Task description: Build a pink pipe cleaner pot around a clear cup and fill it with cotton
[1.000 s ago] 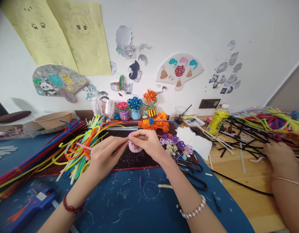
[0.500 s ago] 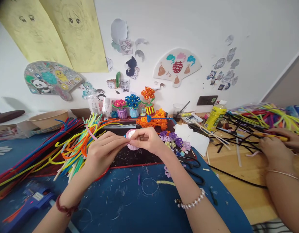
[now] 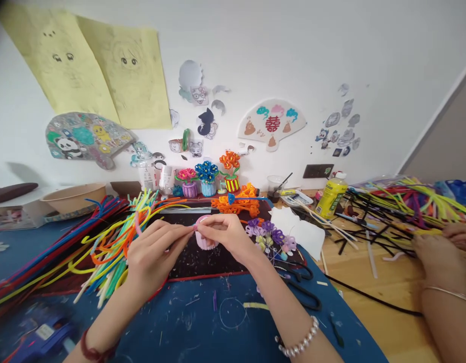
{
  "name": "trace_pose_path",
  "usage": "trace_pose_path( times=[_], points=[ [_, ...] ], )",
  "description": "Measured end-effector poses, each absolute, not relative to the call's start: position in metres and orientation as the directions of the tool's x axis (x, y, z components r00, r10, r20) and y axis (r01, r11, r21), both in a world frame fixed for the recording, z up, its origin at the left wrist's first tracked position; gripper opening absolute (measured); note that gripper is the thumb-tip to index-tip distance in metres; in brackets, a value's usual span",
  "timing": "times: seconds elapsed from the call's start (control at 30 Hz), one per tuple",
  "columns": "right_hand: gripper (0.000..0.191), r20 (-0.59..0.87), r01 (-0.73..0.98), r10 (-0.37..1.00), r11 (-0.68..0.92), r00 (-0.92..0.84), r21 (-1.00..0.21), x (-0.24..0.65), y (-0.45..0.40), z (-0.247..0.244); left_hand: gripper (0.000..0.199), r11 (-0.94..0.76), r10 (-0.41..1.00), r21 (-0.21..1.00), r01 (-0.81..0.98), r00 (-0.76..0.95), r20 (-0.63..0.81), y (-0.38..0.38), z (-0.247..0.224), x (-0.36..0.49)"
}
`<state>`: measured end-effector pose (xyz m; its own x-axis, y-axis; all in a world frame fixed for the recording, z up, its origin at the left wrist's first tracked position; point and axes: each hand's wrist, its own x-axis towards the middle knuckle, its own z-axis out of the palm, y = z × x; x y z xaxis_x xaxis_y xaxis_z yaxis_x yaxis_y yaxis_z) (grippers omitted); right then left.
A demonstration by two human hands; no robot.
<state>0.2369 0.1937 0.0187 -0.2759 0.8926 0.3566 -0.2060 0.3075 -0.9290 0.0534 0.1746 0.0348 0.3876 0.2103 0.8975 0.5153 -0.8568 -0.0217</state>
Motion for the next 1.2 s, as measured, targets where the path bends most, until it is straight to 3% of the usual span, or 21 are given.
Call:
trace_pose_path(
  times=[0.17, 0.5, 0.77, 1.0, 1.2],
  points=[
    [0.023, 0.369, -0.265, 0.904, 0.309, -0.215, -0.913, 0.226, 0.190, 0.016, 0.020, -0.848, 0.183, -0.067, 0.525, 0.409, 0.894, 0.176, 0.032, 0.052],
    [0.023, 0.356, -0.231, 0.907, 0.305, -0.224, -0.924, 0.230, 0.188, 0.021, 0.017, -0.860, 0.248, -0.016, 0.510, 0.445, 0.860, 0.178, 0.030, 0.050],
    [0.027, 0.322, -0.112, 0.880, 0.302, -0.351, -0.947, 0.243, 0.186, 0.032, 0.013, -0.876, 0.283, 0.018, 0.483, 0.482, 0.829, 0.178, 0.037, 0.046],
    [0.018, 0.220, -0.033, 0.829, 0.237, -0.514, -0.971, 0.260, 0.185, 0.034, 0.020, -0.919, 0.253, 0.019, 0.394, 0.551, 0.796, 0.176, 0.043, 0.049],
    [0.020, 0.312, -0.154, 0.875, 0.273, -0.370, -0.950, 0.248, 0.190, 0.024, 0.023, -0.872, 0.245, 0.016, 0.489, 0.407, 0.880, 0.175, 0.032, 0.054]
  ],
)
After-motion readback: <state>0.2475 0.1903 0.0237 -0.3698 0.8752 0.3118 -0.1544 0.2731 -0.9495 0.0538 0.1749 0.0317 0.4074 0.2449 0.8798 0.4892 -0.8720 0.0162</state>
